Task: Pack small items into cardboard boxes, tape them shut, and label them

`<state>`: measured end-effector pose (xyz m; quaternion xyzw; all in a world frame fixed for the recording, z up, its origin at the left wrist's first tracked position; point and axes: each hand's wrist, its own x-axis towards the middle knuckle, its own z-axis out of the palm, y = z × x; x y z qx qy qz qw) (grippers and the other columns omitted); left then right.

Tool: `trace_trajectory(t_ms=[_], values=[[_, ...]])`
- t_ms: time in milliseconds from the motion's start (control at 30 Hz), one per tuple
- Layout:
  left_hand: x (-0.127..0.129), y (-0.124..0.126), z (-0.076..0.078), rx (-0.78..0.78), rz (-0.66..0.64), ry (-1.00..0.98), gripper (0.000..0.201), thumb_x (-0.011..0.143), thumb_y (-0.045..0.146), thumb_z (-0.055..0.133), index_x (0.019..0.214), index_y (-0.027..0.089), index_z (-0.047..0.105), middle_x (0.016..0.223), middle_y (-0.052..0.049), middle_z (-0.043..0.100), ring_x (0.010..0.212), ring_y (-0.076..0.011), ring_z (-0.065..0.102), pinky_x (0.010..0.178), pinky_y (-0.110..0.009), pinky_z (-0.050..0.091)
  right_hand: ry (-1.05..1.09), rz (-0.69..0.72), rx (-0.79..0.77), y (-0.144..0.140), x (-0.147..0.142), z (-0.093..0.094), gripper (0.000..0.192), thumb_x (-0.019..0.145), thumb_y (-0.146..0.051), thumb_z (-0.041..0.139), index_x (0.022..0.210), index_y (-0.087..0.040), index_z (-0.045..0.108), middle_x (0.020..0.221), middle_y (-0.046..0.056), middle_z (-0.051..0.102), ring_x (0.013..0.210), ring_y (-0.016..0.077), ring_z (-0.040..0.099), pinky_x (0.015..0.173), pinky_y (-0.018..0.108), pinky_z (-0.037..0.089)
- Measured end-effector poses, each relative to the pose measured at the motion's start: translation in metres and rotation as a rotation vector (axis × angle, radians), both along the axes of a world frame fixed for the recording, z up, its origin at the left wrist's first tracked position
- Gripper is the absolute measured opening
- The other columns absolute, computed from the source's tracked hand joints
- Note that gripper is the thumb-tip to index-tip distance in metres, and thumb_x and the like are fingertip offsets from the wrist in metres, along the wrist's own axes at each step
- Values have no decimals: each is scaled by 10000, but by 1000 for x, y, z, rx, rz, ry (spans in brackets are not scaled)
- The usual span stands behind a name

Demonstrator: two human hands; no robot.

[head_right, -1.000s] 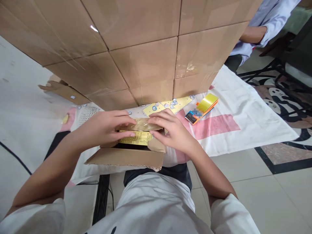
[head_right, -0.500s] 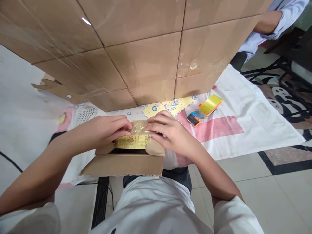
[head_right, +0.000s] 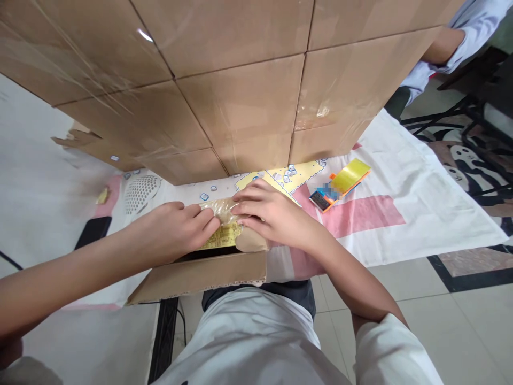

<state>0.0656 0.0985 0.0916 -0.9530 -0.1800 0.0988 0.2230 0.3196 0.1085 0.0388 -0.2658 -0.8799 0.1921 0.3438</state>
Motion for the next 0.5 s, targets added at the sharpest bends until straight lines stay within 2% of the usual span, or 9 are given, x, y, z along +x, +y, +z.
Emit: trace_trajectory(t_ms=[133,200,267,367,500], values=[[-1,13,-3,-133,-31,27,131,780,41,581,820,165,600,665,-35,606,520,-181,555,477,-314,262,-13,-1,41,1,-2,3,159,1009,-271,590,1064,-185,712,1184,114,715,1118,238,605,998,441,503],[-4,22,-4,-179,-37,-19,90,844,107,572,789,175,589,626,-25,598,496,-169,519,488,-317,241,-53,-76,96,-1,-3,4,163,1004,-280,592,1074,-167,686,1205,144,681,1129,256,579,977,437,503],[-6,28,-3,-193,-32,-81,157,899,159,530,752,187,579,591,-16,588,482,-164,478,499,-324,209,-126,-201,180,-4,-4,7,172,998,-293,593,1066,-153,666,1200,169,643,1100,275,550,918,429,501],[-8,30,4,-209,27,-181,204,892,156,499,700,198,554,575,-1,569,489,-143,412,525,-323,187,-221,-338,304,-12,-6,12,155,1003,-272,567,970,-149,655,1039,145,626,954,253,528,792,369,462],[-8,26,15,-340,139,-287,211,823,139,492,622,197,461,552,30,497,504,-112,305,531,-297,190,-181,-358,341,-30,-10,23,224,1015,-235,546,824,-156,633,771,50,581,717,168,484,633,303,351]])
